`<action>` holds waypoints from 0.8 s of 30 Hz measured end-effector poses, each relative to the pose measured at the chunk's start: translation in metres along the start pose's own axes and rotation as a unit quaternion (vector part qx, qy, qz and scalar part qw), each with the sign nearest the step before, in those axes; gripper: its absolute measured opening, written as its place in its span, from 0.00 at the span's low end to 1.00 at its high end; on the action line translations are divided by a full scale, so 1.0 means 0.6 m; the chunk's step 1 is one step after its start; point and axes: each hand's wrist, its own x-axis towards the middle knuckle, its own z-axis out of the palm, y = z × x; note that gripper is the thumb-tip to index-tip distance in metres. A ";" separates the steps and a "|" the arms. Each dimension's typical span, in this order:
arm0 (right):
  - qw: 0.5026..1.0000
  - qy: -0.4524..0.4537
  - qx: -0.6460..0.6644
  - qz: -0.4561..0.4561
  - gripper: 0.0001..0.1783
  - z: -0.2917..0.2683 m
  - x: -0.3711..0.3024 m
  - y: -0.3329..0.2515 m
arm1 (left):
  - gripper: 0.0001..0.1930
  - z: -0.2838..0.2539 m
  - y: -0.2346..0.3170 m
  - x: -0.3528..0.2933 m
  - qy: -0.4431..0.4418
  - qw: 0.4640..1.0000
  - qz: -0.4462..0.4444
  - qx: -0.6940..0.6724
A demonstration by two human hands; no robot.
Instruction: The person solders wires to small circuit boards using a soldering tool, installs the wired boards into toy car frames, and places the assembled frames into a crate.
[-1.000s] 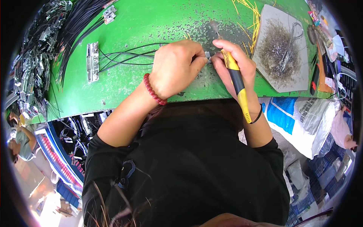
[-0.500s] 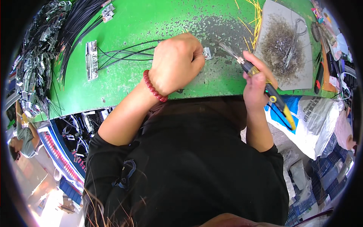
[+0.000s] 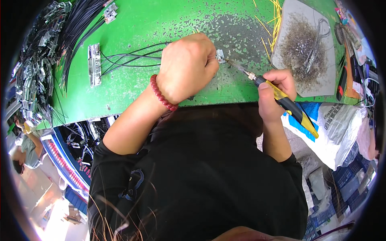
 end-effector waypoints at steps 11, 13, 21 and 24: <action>0.999 -0.012 -0.016 -0.033 0.15 -0.001 0.000 0.005 | 0.02 0.001 -0.002 -0.001 0.007 1.000 0.015 0.002; 0.999 -0.012 -0.021 -0.035 0.15 0.000 0.000 0.005 | 0.02 0.002 -0.003 -0.001 0.010 1.000 0.015 0.003; 0.998 -0.014 -0.037 -0.039 0.13 0.001 0.001 0.004 | 0.02 0.001 -0.001 -0.002 0.011 1.000 0.017 0.013; 0.999 -0.011 -0.030 -0.041 0.13 0.001 0.000 0.004 | 0.02 0.001 -0.001 -0.002 0.009 1.000 0.018 0.015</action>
